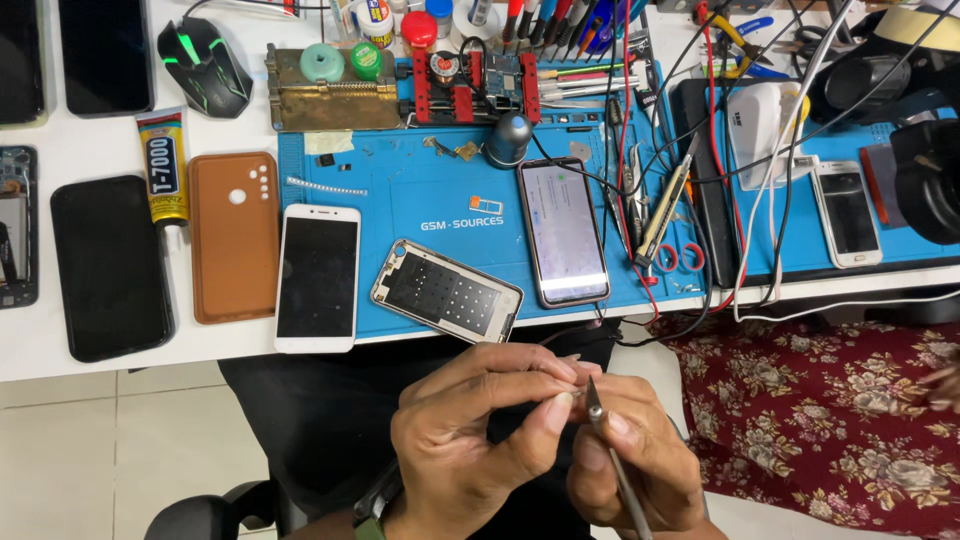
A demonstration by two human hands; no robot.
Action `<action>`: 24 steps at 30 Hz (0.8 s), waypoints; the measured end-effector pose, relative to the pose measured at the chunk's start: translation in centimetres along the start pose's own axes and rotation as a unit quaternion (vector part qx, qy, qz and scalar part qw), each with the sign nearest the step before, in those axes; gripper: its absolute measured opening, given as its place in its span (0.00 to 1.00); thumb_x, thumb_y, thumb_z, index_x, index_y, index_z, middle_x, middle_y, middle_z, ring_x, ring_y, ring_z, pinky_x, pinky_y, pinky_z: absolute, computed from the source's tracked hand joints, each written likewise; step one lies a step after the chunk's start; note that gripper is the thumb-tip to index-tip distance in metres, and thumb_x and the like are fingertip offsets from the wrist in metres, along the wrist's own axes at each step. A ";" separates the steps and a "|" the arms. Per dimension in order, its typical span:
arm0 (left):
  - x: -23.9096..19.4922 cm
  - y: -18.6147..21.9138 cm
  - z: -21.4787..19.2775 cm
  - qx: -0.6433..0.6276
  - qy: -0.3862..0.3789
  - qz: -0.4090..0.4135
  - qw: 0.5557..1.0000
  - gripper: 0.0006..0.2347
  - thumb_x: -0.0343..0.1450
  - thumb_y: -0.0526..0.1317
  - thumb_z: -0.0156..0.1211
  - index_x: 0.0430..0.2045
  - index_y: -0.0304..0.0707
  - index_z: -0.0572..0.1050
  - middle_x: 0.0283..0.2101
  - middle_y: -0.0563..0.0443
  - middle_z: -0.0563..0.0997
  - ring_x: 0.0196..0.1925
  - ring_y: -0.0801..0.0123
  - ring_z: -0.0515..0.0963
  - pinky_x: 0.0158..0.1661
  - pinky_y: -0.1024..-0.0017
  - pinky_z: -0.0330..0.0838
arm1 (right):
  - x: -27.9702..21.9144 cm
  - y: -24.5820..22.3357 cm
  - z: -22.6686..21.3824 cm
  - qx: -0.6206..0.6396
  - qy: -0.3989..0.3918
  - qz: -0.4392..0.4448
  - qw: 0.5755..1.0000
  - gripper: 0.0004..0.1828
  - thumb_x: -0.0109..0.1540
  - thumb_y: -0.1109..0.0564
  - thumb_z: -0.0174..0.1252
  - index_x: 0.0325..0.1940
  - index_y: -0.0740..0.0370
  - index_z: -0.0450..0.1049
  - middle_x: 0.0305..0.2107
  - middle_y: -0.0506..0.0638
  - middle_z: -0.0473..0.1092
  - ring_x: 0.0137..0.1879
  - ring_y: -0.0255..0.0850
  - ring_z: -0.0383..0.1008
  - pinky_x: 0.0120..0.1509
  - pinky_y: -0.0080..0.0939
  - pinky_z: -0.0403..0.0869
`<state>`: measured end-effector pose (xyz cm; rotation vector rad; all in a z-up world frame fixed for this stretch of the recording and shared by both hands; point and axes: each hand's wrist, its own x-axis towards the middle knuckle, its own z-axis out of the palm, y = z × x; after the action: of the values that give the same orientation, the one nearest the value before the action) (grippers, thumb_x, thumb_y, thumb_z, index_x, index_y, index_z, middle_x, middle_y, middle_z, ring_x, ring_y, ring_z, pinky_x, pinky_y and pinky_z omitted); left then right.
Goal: The person uses a precision tool to scrape or clean a small component held between their fingers. They intermittently pick up a smartphone, scroll through apps, and place it back on the workbench while continuing to work on the small component.
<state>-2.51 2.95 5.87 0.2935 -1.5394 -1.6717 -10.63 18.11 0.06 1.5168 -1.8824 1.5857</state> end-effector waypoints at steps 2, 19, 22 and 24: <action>-0.1 -0.1 0.0 0.031 -0.001 0.018 0.999 0.00 0.72 0.32 0.69 0.33 0.34 0.84 0.38 0.40 0.89 0.39 0.62 0.93 0.47 0.69 0.96 | -0.1 0.1 0.1 0.002 0.015 -0.006 1.000 0.16 0.75 0.59 0.52 0.67 0.60 0.64 0.41 0.62 0.80 0.47 0.51 0.86 0.66 0.53 0.88; 0.0 0.1 0.3 -0.001 -0.013 0.022 1.000 0.01 0.73 0.32 0.67 0.32 0.33 0.83 0.38 0.39 0.87 0.39 0.59 0.93 0.50 0.63 0.98 | -0.3 0.1 -0.6 0.003 -0.006 0.002 1.000 0.17 0.74 0.58 0.52 0.68 0.57 0.63 0.40 0.60 0.80 0.47 0.52 0.87 0.68 0.53 0.89; -0.1 0.0 0.3 -0.002 -0.009 0.021 1.000 0.01 0.73 0.31 0.67 0.32 0.33 0.83 0.38 0.40 0.87 0.39 0.58 0.93 0.49 0.64 0.98 | 0.0 -0.2 -0.7 0.002 -0.010 0.007 1.000 0.17 0.74 0.59 0.53 0.67 0.56 0.62 0.41 0.59 0.80 0.48 0.51 0.87 0.68 0.53 0.89; -0.1 0.0 0.3 0.001 -0.007 0.020 1.000 0.01 0.73 0.31 0.67 0.33 0.34 0.83 0.38 0.40 0.87 0.39 0.58 0.93 0.49 0.64 0.98 | 0.1 -0.3 -0.7 0.006 -0.018 0.014 1.000 0.17 0.74 0.59 0.53 0.68 0.56 0.61 0.43 0.59 0.80 0.50 0.52 0.88 0.69 0.53 0.89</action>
<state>-2.66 3.20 5.94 0.2499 -1.5469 -1.6441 -10.66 18.67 0.58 1.5395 -1.9260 1.5939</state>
